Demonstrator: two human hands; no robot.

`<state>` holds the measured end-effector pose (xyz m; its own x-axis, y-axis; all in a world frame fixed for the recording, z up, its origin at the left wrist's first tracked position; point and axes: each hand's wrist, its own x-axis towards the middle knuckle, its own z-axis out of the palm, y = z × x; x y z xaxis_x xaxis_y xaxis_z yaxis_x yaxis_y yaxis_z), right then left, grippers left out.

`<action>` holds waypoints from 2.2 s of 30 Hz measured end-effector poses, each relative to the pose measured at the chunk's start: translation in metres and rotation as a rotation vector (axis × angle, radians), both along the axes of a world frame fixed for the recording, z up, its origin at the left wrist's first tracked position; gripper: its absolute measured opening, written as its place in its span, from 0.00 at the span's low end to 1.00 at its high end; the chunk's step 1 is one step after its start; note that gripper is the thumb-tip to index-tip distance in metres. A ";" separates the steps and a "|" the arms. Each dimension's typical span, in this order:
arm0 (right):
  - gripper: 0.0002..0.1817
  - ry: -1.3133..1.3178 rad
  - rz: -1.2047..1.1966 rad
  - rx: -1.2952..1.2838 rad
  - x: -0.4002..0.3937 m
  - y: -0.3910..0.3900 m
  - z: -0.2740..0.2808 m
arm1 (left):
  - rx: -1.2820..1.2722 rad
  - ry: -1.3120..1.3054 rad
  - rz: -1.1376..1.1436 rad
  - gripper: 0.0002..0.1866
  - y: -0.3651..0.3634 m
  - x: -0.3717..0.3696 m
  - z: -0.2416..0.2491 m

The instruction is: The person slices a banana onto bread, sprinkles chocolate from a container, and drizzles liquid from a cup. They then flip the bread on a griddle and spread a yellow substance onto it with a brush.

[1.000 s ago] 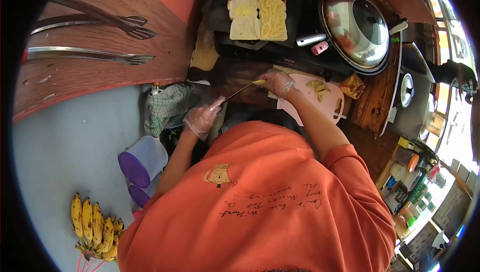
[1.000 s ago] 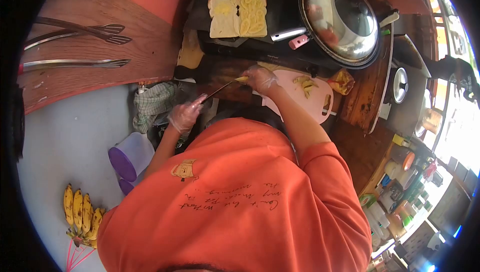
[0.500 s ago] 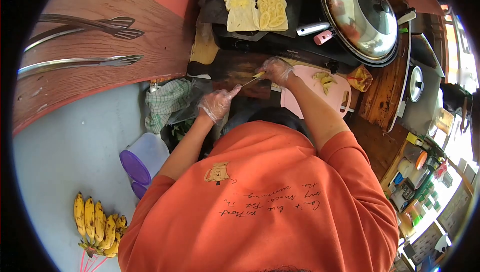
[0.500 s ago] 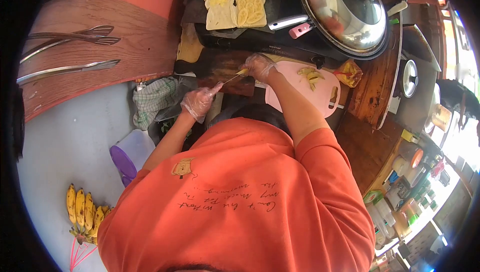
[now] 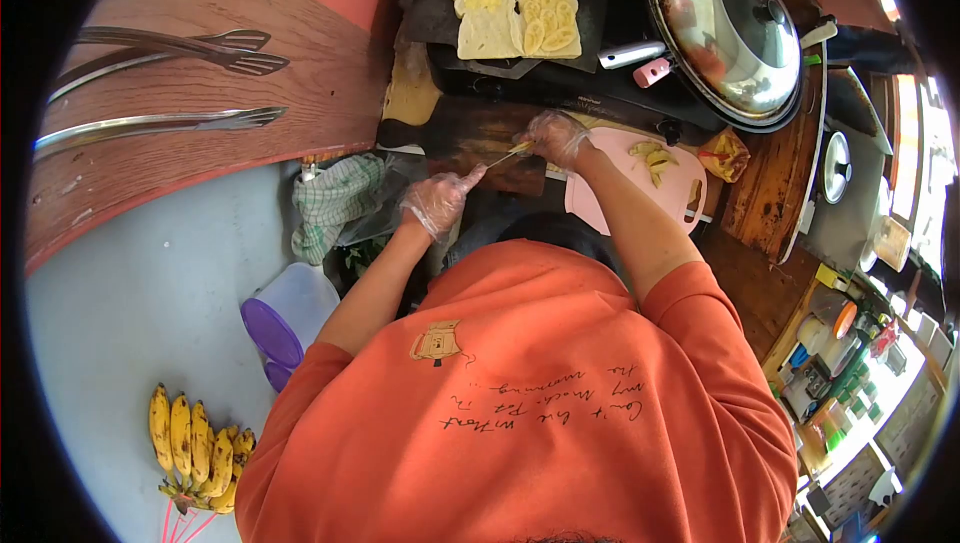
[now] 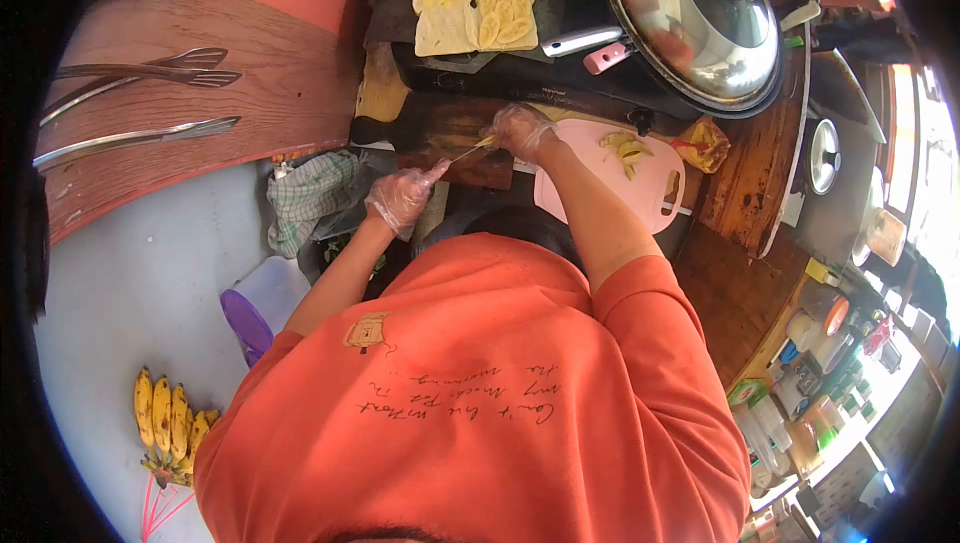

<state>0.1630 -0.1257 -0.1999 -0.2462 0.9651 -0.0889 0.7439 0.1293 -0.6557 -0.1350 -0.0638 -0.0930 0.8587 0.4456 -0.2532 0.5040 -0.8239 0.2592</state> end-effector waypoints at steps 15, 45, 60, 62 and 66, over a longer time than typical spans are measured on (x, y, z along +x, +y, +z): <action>0.11 -0.053 -0.003 0.010 -0.003 0.003 0.007 | 0.020 0.013 0.030 0.30 -0.001 0.007 -0.003; 0.13 -0.030 -0.048 0.065 -0.007 -0.002 0.013 | 0.055 -0.162 0.024 0.31 -0.005 -0.012 -0.054; 0.30 0.655 -0.640 -0.205 -0.026 -0.027 0.080 | 0.367 -0.301 0.029 0.31 -0.006 -0.005 0.009; 0.29 1.171 -0.717 -0.261 -0.031 -0.020 0.092 | 0.362 -0.425 0.093 0.30 -0.003 0.006 0.030; 0.21 1.629 -0.936 -0.269 -0.045 0.005 0.134 | 0.428 -0.507 0.135 0.29 0.011 0.024 0.064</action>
<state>0.1180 -0.1208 -0.0657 0.2872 0.8218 -0.4920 -0.7733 -0.1042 -0.6255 -0.1110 -0.0531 -0.0285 0.7544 0.5286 0.3891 0.5115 -0.8449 0.1562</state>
